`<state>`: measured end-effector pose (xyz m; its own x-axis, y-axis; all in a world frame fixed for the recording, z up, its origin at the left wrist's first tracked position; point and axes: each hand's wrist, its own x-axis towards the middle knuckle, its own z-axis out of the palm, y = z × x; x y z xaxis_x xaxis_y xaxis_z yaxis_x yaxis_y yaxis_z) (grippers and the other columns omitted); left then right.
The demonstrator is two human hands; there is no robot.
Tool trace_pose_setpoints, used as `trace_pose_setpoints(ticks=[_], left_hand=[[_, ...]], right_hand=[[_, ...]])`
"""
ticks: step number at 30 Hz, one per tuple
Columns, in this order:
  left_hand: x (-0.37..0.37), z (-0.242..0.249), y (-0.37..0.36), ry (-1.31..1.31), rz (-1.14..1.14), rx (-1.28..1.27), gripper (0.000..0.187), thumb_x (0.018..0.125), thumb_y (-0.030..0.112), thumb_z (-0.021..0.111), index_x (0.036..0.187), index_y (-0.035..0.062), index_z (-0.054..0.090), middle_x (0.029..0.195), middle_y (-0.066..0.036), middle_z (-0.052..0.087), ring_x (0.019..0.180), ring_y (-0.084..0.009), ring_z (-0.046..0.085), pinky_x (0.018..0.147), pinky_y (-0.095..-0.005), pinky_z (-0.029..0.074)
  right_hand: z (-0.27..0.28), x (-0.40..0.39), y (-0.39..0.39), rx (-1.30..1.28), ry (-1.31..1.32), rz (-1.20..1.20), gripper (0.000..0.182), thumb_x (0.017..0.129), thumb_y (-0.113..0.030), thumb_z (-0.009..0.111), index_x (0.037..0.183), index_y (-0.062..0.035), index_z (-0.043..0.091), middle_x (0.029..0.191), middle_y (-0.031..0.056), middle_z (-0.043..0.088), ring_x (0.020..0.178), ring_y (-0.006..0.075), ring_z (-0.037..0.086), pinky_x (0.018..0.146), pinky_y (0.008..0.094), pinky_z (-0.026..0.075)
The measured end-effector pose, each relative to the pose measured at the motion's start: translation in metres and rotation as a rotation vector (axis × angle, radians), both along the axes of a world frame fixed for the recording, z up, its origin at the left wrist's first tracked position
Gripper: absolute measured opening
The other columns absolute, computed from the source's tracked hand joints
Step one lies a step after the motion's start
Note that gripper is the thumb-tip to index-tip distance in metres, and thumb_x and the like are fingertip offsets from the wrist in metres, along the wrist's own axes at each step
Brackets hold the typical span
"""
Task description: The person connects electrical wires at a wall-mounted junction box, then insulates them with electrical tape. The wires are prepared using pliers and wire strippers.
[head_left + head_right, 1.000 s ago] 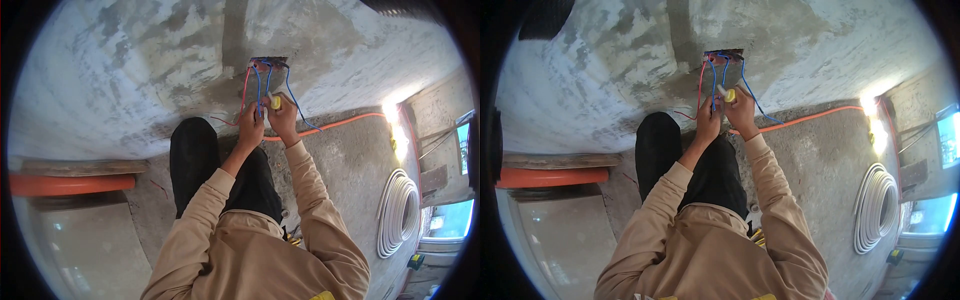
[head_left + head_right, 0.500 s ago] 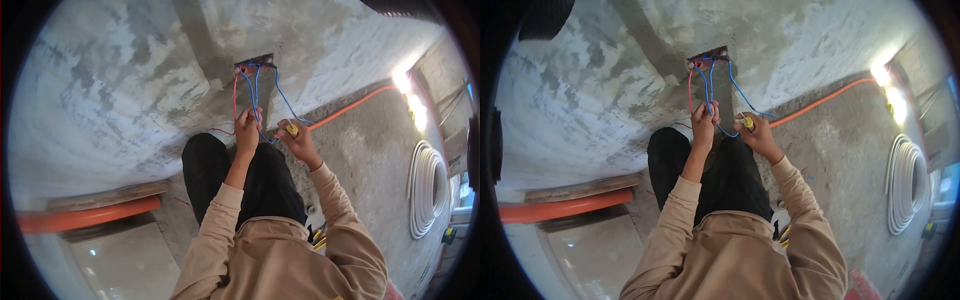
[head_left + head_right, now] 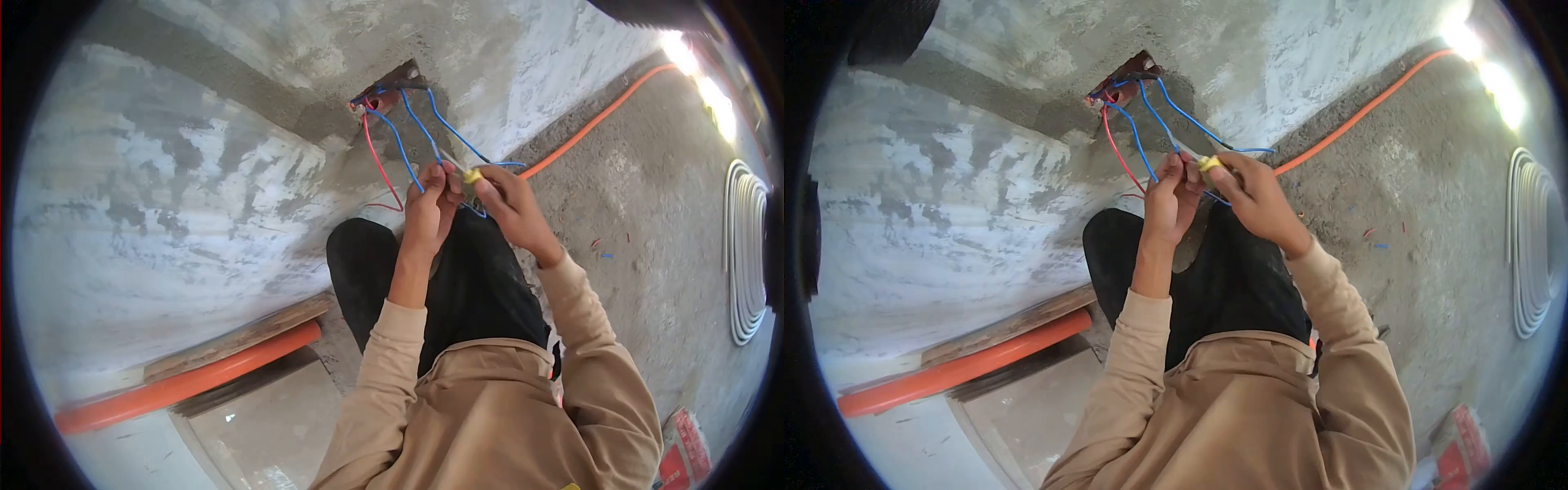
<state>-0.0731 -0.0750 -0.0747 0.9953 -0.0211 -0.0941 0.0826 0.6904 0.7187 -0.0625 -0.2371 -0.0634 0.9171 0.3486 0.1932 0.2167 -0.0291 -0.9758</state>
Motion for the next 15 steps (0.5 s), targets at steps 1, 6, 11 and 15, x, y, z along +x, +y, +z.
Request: trace_pose_setpoints(ticks=[1, 6, 11, 15], left_hand=[[0.005, -0.015, 0.004, -0.059, -0.089, -0.075, 0.020, 0.102, 0.023, 0.048, 0.107, 0.0051, 0.055, 0.069, 0.000, 0.045, 0.069, -0.0119, 0.045, 0.069, -0.0281, 0.039], [0.012, -0.005, -0.016, -0.225, -0.165, -0.255, 0.021, 0.102, 0.023, 0.047, 0.110, 0.0056, 0.056, 0.068, 0.001, 0.042, 0.066, -0.0117, 0.041, 0.068, -0.0274, 0.037], [0.016, -0.023, -0.015, -0.243, 0.001, -0.008, 0.026, 0.102, 0.027, 0.046, 0.108, 0.0044, 0.056, 0.067, 0.004, 0.037, 0.062, -0.0092, 0.033, 0.061, -0.0265, 0.031], [0.018, -0.035, 0.004, -0.258, 0.091, 0.274, 0.020, 0.101, 0.021, 0.046, 0.099, 0.0038, 0.057, 0.068, 0.005, 0.039, 0.060, -0.0059, 0.030, 0.055, -0.0248, 0.024]], right_hand=[[0.014, -0.005, -0.011, -0.074, -0.049, -0.036, 0.030, 0.096, -0.023, 0.058, 0.107, 0.0053, 0.059, 0.079, 0.0130, 0.058, 0.068, 0.0170, 0.050, 0.063, 0.0301, 0.041], [0.080, -0.007, -0.044, -0.380, -0.242, 0.038, 0.024, 0.094, -0.018, 0.058, 0.102, 0.0050, 0.061, 0.075, 0.0177, 0.061, 0.062, 0.0349, 0.055, 0.059, 0.0378, 0.043], [0.110, 0.015, -0.018, -0.724, -0.375, 0.176, 0.023, 0.091, -0.019, 0.059, 0.092, 0.0042, 0.063, 0.073, 0.0201, 0.063, 0.067, 0.0411, 0.061, 0.060, 0.0445, 0.047], [0.094, 0.037, 0.006, -0.934, -0.477, 0.132, 0.024, 0.091, -0.020, 0.058, 0.088, 0.0032, 0.064, 0.071, 0.0222, 0.064, 0.067, 0.0412, 0.063, 0.061, 0.0482, 0.049]])
